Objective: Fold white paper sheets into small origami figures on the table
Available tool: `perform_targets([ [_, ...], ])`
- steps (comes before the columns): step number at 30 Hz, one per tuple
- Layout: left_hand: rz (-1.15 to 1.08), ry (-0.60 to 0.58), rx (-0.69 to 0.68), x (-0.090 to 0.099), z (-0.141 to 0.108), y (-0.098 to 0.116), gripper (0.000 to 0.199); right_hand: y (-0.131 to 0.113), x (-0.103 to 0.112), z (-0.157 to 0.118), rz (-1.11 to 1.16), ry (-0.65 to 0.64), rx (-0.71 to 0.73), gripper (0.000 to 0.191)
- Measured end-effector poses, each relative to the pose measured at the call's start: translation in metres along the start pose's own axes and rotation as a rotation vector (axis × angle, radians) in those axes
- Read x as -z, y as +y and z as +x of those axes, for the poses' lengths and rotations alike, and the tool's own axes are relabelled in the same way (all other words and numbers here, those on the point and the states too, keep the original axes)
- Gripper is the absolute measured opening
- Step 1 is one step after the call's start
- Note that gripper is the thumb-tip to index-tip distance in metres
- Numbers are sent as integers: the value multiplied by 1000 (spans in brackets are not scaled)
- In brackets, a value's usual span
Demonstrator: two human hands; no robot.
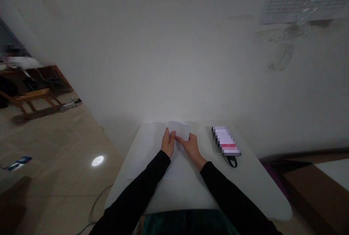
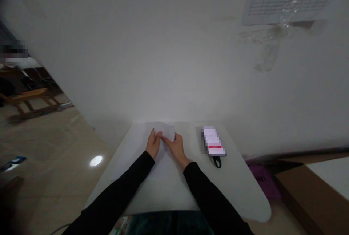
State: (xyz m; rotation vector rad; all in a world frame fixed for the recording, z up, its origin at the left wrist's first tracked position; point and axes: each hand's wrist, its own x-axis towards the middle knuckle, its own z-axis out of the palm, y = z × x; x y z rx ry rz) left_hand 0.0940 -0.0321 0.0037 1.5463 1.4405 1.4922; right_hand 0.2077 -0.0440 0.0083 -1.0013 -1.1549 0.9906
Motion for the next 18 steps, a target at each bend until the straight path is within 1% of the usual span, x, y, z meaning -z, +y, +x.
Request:
perform_targets([
  [3,-21,-4,18,-1,0,-5,42,4,1,1,-15,-5,-5,40],
  [7,-53,-31,0,-3,-2,-8,41,5,1,-1,-40,0,-8,39],
  [11,-67,-45,-12,-3,-6,-7,37,3,0,-4,-19,18,-46,39],
  [14,-35,-47,-29,-2,-6,-8,36,1,-1,-6,-25,9,-53,39],
  [18,52,-72,-61,2,-3,-10,32,-2,1,-8,-104,-13,-22,38],
])
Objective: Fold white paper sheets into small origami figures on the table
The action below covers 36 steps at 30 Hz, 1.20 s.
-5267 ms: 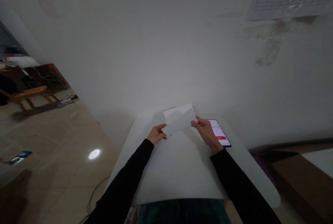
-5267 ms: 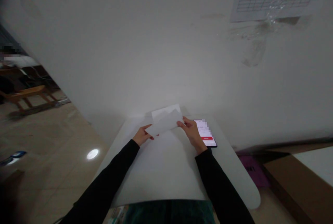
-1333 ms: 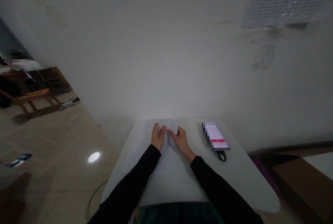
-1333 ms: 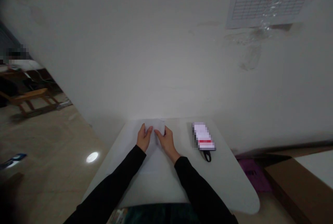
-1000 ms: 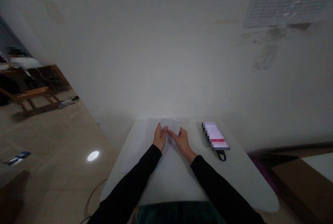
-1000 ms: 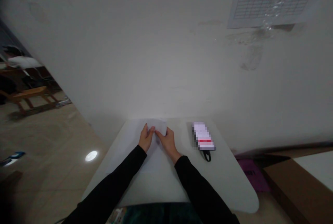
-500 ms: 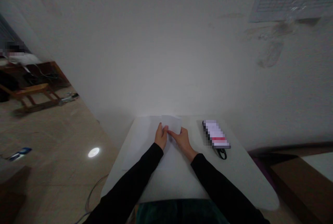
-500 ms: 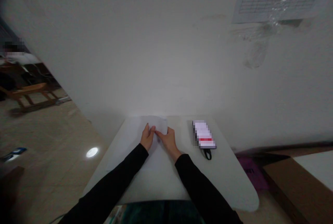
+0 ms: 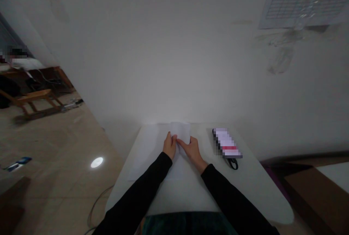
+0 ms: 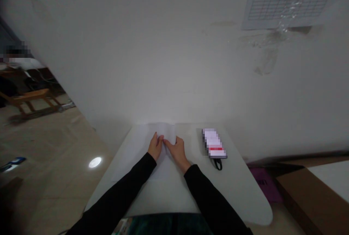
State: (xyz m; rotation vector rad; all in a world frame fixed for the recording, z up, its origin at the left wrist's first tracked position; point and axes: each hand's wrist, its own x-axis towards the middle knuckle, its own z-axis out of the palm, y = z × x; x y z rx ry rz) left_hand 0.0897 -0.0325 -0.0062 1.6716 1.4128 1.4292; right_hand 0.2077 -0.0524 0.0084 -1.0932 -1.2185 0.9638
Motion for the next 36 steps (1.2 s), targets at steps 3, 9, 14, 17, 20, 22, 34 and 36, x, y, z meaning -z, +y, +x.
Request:
perform_targets([
  [3,72,44,-6,2,2,-5,34,-2,2,-1,-67,-2,65,36],
  [9,257,70,6,6,6,-11,42,-4,11,8,46,-57,52,34],
  [14,395,-31,-4,10,7,0,39,-10,23,17,154,-4,-14,33],
  [17,449,-81,-9,12,5,8,38,-14,30,21,193,-11,-26,34],
  [20,469,-114,-23,13,4,13,38,-18,36,23,190,-39,-57,33],
  [22,489,-123,-32,14,4,14,40,-21,40,25,199,-19,-54,33],
  [34,501,-136,-31,13,7,5,41,-19,53,32,109,74,16,37],
  [36,521,-132,-36,13,6,4,39,-15,47,29,137,117,20,39],
])
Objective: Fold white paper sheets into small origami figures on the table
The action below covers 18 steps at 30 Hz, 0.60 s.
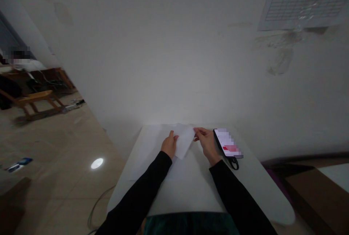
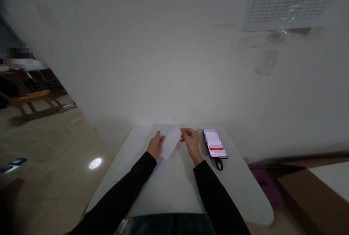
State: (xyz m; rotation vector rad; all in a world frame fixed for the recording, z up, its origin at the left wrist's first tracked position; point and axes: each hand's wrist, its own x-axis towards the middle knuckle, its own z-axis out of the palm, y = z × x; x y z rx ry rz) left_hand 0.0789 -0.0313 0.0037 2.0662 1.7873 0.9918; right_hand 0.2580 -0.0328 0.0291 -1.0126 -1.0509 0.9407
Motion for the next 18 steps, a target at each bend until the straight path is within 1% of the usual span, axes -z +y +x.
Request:
perform_targets([
  [2,52,-24,-3,0,0,-1,39,6,-7,-5,46,27,-35,40],
  [3,85,-39,-1,1,-1,-1,39,9,-12,-7,70,12,-79,43],
  [5,144,-57,11,3,0,0,39,15,-19,-12,104,-77,-170,47],
  [7,176,-55,24,5,1,2,40,18,-23,-14,120,-140,-207,48],
  [8,182,-53,29,6,1,4,40,18,-24,-15,124,-150,-206,48],
  [12,178,-46,44,10,1,8,36,20,-24,-17,118,-88,-161,53],
  [13,178,-41,51,11,1,8,35,20,-25,-17,110,-90,-161,53],
  [16,176,-14,72,14,1,8,34,24,-27,-18,84,-175,-176,53],
  [18,173,11,82,15,2,8,33,25,-29,-19,70,-212,-151,51],
])
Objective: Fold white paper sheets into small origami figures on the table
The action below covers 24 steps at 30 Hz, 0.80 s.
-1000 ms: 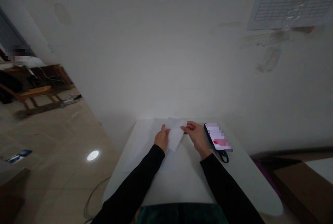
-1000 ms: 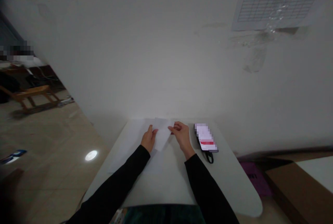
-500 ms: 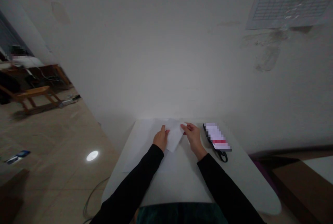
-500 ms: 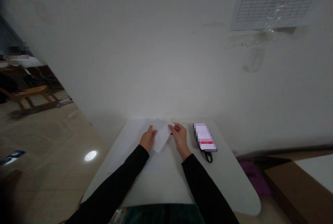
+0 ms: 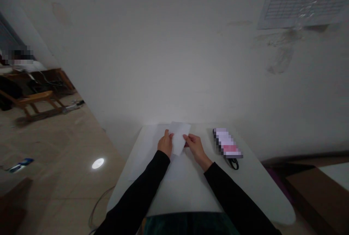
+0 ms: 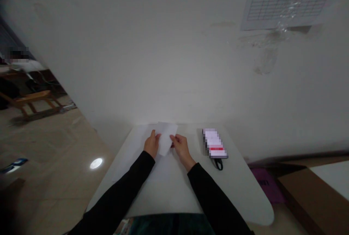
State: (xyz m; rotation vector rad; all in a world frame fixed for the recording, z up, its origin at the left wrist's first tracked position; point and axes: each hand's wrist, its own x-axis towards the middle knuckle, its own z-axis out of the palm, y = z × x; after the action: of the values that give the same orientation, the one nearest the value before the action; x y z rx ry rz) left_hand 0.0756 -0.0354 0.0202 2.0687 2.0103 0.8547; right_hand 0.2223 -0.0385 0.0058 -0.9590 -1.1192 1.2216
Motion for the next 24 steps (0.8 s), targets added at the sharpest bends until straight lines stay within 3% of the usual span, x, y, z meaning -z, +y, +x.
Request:
perform_targets([
  [4,0,23,5,4,-2,4,30,1,-3,-2,-2,60,67,45],
  [9,32,30,59,13,-2,8,29,1,-10,-7,-8,-35,14,47],
  [14,78,31,47,15,-1,7,29,3,-14,-10,-29,32,10,51],
  [20,65,56,79,15,1,4,28,7,-15,-11,17,-147,-62,50],
  [24,43,65,99,16,2,4,28,9,-15,-11,44,-159,-79,48],
])
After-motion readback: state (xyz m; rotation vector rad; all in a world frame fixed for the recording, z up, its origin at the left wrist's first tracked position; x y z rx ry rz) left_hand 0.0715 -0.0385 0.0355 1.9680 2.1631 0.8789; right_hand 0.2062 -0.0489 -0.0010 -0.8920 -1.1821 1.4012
